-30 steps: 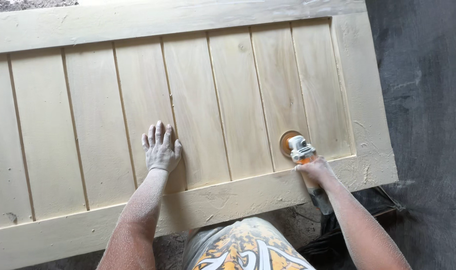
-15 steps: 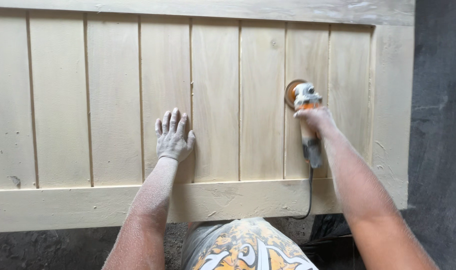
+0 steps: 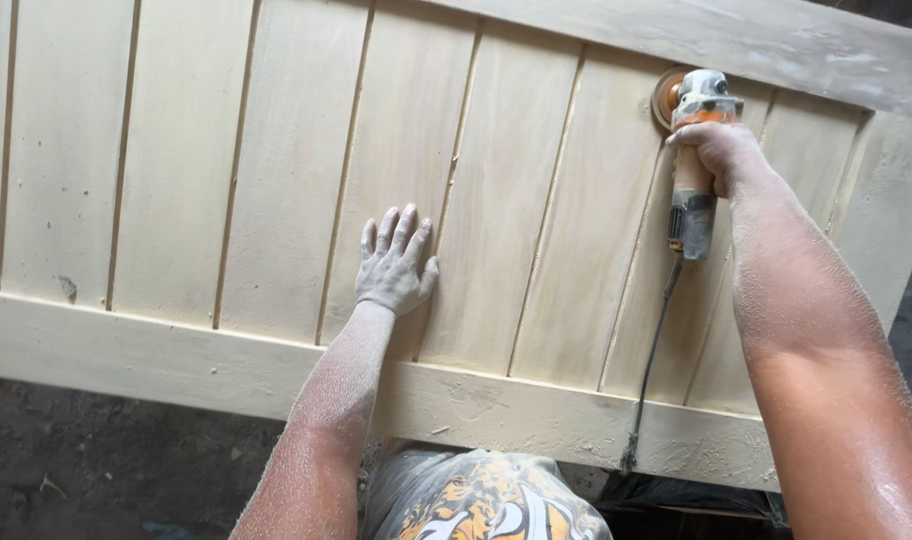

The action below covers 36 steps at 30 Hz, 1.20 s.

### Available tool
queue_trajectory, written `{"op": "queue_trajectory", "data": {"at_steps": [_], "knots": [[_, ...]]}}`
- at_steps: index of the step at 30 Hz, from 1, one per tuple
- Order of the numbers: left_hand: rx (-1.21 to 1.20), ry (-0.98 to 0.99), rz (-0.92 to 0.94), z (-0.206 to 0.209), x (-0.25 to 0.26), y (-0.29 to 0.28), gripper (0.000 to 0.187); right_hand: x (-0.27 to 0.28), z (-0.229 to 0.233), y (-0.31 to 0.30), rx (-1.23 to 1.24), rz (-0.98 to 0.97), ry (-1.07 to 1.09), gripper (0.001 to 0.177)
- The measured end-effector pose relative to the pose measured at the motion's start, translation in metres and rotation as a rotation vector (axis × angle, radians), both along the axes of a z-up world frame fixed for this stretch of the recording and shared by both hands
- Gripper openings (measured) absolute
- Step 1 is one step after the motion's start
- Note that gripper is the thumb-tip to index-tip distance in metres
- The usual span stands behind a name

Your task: The person is sanding the surface of a wooden door using an angle grinder with a sanding disc. They hold the door steady with one hand while moving the grinder across the frame and panels with the other hand.

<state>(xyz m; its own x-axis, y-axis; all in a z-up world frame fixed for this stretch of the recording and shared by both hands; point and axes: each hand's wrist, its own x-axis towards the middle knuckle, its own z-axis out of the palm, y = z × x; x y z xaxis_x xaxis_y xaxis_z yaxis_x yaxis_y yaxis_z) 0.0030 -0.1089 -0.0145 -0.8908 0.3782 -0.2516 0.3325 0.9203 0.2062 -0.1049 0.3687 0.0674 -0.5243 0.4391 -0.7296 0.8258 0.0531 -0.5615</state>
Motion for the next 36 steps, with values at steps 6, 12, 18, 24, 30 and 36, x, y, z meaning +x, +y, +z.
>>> {"op": "queue_trajectory", "data": {"at_steps": [6, 12, 18, 24, 30, 36], "knots": [[0.008, -0.013, -0.007, 0.003, -0.001, -0.001, 0.069, 0.020, -0.004, -0.029, 0.019, 0.012, 0.022, 0.039], [0.053, -0.002, 0.003, 0.005, 0.001, -0.003, 0.070, 0.133, -0.047, -0.023, 0.059, 0.065, -0.010, 0.037], [0.066, 0.018, -0.001, 0.008, 0.010, -0.004, 0.069, 0.269, -0.064, -0.071, 0.211, 0.247, -0.057, 0.046], [0.028, 0.046, -0.025, 0.003, 0.007, -0.001, 0.069, 0.354, -0.030, -0.112, 0.231, 0.389, -0.295, 0.055], [0.049, 0.081, -0.025, -0.004, 0.007, -0.002, 0.068, 0.363, -0.023, -0.140, 0.247, 0.578, -0.306, 0.055], [0.027, 0.074, -0.026, -0.003, 0.005, -0.002, 0.069, 0.283, -0.041, -0.109, 0.234, 0.511, -0.361, 0.052]]}}
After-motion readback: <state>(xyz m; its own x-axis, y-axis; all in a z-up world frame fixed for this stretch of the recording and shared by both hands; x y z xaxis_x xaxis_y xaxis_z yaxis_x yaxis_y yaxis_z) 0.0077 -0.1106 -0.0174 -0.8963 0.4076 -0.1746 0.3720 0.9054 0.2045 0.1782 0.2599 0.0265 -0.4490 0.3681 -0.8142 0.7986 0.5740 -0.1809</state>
